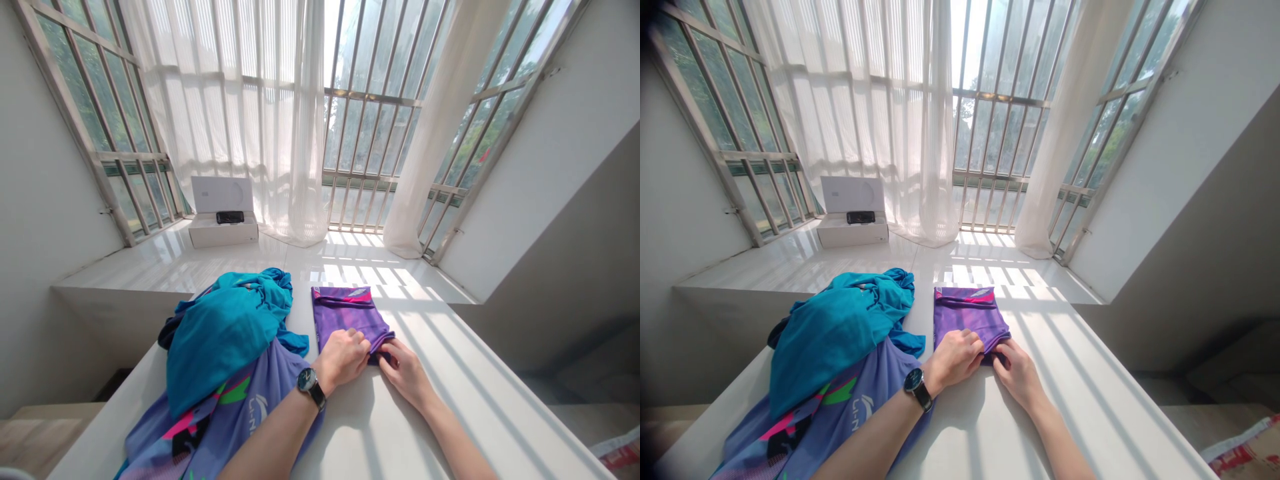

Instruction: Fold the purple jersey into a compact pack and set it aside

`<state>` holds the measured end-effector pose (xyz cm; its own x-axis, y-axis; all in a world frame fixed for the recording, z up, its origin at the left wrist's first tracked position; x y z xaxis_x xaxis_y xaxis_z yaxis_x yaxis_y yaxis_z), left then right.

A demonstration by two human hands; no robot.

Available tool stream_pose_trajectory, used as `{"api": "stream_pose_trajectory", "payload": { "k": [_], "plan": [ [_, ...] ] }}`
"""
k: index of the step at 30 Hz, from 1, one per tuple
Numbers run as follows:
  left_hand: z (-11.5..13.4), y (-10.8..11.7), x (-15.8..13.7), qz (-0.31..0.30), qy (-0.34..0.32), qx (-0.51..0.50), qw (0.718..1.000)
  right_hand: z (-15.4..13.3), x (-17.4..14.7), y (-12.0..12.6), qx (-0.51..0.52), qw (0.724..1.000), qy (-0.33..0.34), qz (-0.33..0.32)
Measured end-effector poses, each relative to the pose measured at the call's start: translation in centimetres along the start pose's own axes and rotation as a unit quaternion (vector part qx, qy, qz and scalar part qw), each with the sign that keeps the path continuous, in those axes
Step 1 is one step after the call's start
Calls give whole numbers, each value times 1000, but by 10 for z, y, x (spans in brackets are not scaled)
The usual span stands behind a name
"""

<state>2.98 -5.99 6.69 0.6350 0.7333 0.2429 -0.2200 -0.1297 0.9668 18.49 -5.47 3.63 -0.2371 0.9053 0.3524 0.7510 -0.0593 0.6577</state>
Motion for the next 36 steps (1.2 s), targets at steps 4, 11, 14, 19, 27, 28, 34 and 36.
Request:
{"api": "stream_pose_trajectory", "payload": {
  "k": [4, 11, 14, 19, 27, 28, 34, 36],
  "plan": [
    [1, -4, 0, 2, -18, 9, 1000, 2, 1, 1, 8, 1000, 2, 10],
    [0, -13, 1, -8, -34, 10, 999, 0, 0, 1, -12, 999, 15, 27],
    [0, -13, 1, -8, -36, 12, 999, -2, 1, 1, -22, 999, 25, 21],
    [0, -11, 1, -13, -39, 16, 999, -2, 1, 1, -16, 999, 35, 15],
    [-3, -8, 0, -13, -15, 5, 1000, 11, -1, -1, -1, 999, -41, 29],
    [-4, -8, 0, -10, -9, 2, 1000, 13, -1, -2, 3, 998, -51, 28],
    [-11, -7, 1, 3, 7, -11, 1000, 21, 0, -1, 2, 997, -81, 7],
    [-11, -7, 1, 7, 5, -14, 1000, 23, -1, -1, -4, 996, -87, 9]
  ]
}}
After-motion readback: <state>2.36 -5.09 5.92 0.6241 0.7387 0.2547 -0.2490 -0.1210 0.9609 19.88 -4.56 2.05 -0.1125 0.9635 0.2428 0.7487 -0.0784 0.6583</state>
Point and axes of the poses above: each hand's wrist, its own x-axis towards the middle knuckle, its own y-axis out of the back of the hand, z = x × y, the point moved 6 cm from there along x, towards the middle knuckle, and after that the axes turned 4 degrees about x, right-handed, at the moved point
